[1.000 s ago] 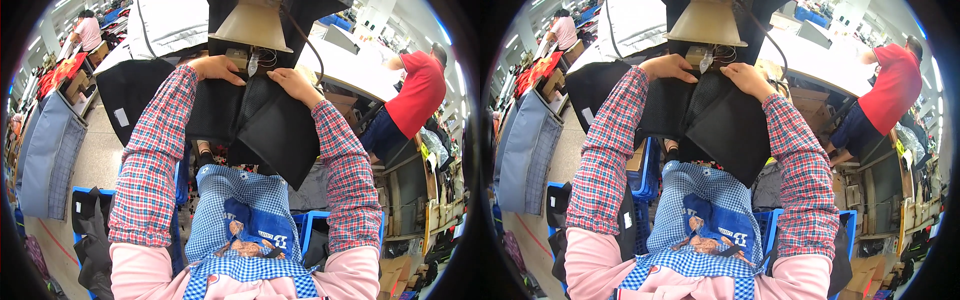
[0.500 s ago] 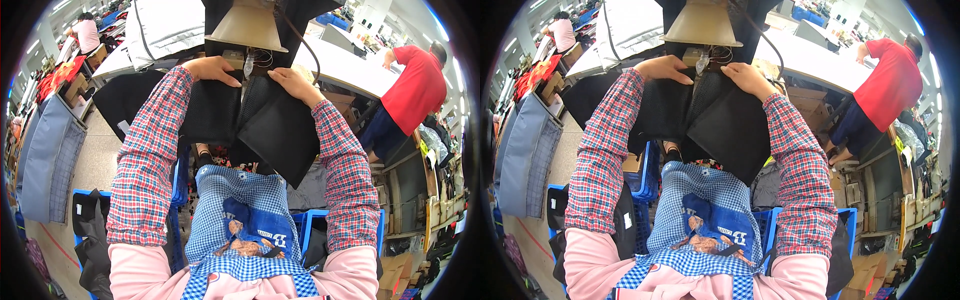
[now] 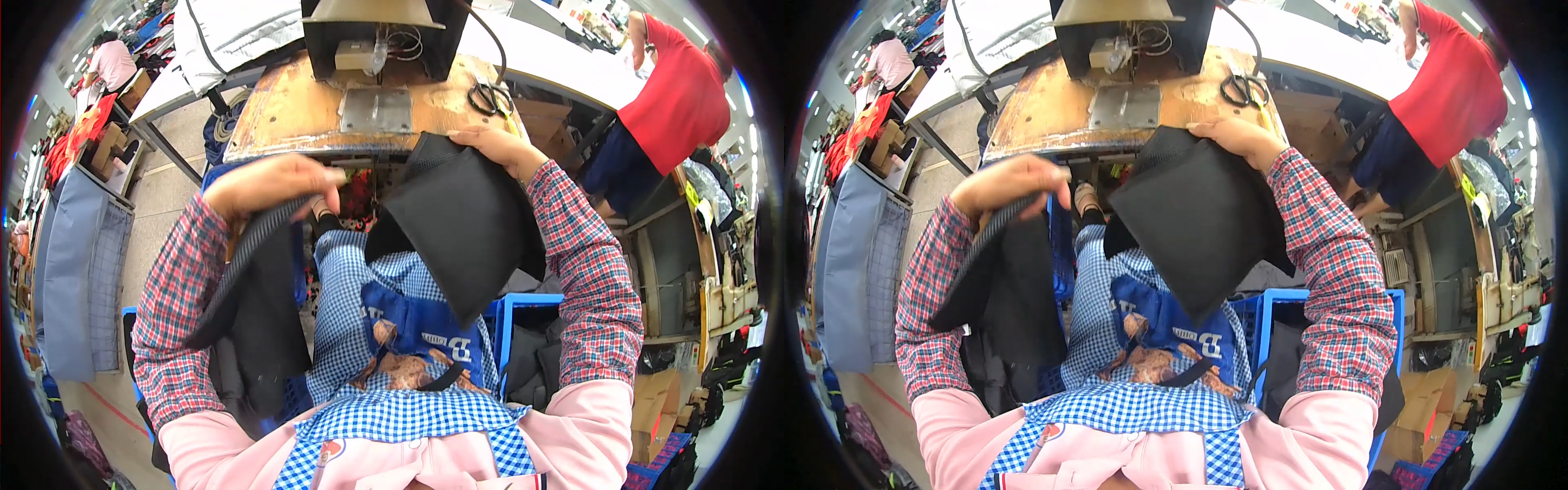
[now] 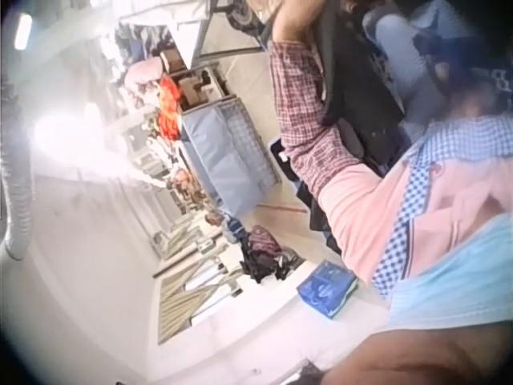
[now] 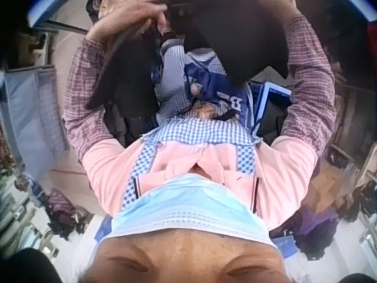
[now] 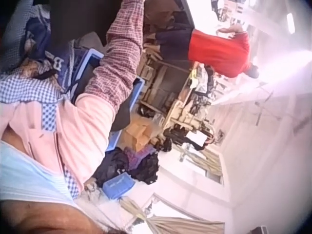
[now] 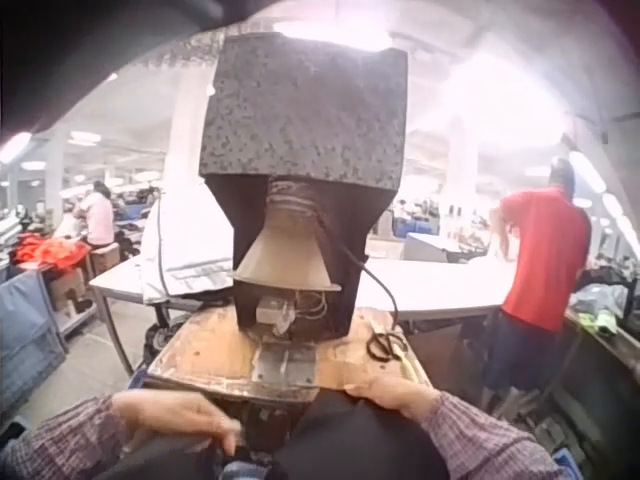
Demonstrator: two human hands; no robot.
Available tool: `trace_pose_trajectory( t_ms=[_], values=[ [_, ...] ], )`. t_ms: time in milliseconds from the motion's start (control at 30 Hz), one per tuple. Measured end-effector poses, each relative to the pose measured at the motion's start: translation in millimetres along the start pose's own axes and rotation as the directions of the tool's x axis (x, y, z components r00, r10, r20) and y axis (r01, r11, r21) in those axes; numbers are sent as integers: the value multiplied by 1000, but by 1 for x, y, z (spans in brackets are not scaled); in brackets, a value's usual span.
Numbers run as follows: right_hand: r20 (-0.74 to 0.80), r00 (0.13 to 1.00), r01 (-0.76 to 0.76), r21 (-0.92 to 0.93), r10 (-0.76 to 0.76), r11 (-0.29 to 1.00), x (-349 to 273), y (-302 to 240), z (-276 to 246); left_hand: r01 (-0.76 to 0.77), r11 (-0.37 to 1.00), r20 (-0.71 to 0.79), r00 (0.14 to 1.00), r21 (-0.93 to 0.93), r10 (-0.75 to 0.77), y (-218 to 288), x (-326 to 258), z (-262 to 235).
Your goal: A worker is assembling and trimming black padded fabric components at a factory workbench using a heat-sealing machine and scissors.
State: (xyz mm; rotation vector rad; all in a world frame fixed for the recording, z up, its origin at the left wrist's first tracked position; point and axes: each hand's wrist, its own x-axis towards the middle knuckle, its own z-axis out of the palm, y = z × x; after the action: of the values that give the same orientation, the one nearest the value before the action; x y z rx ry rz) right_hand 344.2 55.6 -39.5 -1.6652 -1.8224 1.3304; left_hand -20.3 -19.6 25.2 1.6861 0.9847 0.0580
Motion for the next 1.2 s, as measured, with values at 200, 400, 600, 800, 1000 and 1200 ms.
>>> trace_pose_trajectory(
  t_ms=[200, 400, 600, 800, 1000, 1200],
  values=[
    [-44, 997, -51, 285, 66, 957, -19, 11, 13, -41, 952, 35, 998, -302, 54, -10, 4, 82],
    [-123, 992, 22, 201, 3, 979, -36, -14, 24, -217, 905, -265, 956, -365, 122, -23, 29, 102],
    [-188, 913, 263, -410, -363, 874, -43, 8, 30, -407, 797, -473, 863, -447, 176, -26, 33, 119],
    [101, 805, 589, -260, -585, 765, -81, -19, 72, -335, 862, -433, 888, -380, 154, -44, 35, 114],
    [237, 844, 521, -154, -481, 839, -59, -3, 83, -299, 851, -374, 918, -433, 132, -42, 35, 108],
    [46, 909, 401, 162, -413, 901, -29, 15, 67, -34, 853, -45, 999, -521, 12, -61, 13, 99]
  ],
)
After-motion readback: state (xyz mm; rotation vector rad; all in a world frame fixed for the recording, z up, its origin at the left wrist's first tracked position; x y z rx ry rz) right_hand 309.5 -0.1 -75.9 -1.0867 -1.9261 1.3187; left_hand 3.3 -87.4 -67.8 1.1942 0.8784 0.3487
